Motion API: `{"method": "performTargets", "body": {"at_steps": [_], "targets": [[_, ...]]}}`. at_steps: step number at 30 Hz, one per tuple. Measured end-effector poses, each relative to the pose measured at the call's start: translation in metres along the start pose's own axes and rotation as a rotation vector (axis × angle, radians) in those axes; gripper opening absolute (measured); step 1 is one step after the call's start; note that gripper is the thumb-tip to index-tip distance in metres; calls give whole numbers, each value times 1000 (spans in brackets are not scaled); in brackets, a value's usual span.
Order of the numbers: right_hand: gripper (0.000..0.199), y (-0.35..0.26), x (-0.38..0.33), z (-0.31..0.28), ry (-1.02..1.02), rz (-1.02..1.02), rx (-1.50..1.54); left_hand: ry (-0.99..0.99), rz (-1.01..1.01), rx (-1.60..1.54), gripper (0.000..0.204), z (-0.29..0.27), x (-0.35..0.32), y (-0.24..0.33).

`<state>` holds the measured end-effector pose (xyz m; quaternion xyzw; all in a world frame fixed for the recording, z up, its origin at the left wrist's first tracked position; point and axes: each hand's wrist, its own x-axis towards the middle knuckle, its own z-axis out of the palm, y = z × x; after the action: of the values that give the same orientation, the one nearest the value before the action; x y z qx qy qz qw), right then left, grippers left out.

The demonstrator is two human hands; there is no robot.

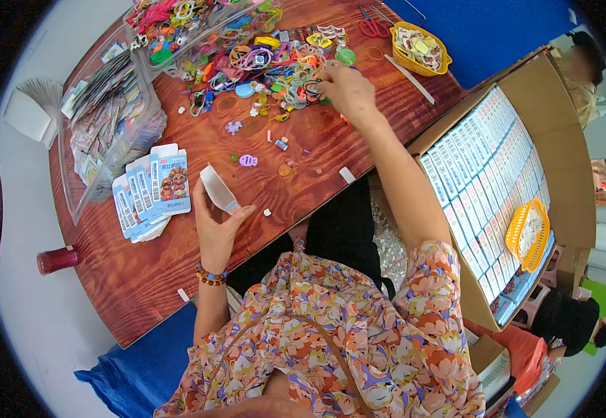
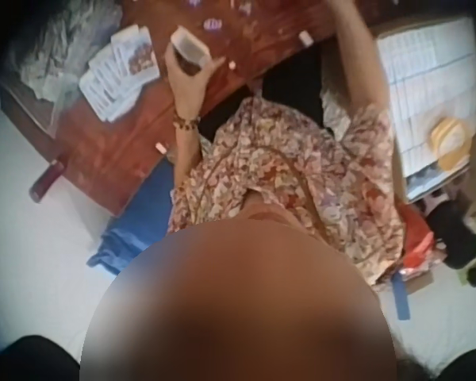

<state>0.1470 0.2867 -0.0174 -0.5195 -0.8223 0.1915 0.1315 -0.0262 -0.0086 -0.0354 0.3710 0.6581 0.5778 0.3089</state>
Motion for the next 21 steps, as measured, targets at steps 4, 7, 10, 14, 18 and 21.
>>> {"method": "performTargets", "body": {"at_steps": [4, 7, 10, 14, 18, 21], "targets": [[18, 10, -9, -17, -72, -82, 600, -53, 43, 139, 89, -9, 1, -13], [15, 11, -17, -26, -210, -100, 774, -77, 54, 116, 85, 4, 10, 0], [11, -20, -39, -42, -379, -41, 900, -47, 114, 311, 79, 15, 22, 11], [10, -43, -71, -46, -376, -140, 949, -43, 267, 453, 80, 28, 33, 6], [10, -64, -87, -54, -420, -171, 861, -28, 389, 574, 82, 30, 35, 2], [10, -72, -95, -57, -430, -125, 866, -17, 378, 613, 83, 32, 36, 2]]}}
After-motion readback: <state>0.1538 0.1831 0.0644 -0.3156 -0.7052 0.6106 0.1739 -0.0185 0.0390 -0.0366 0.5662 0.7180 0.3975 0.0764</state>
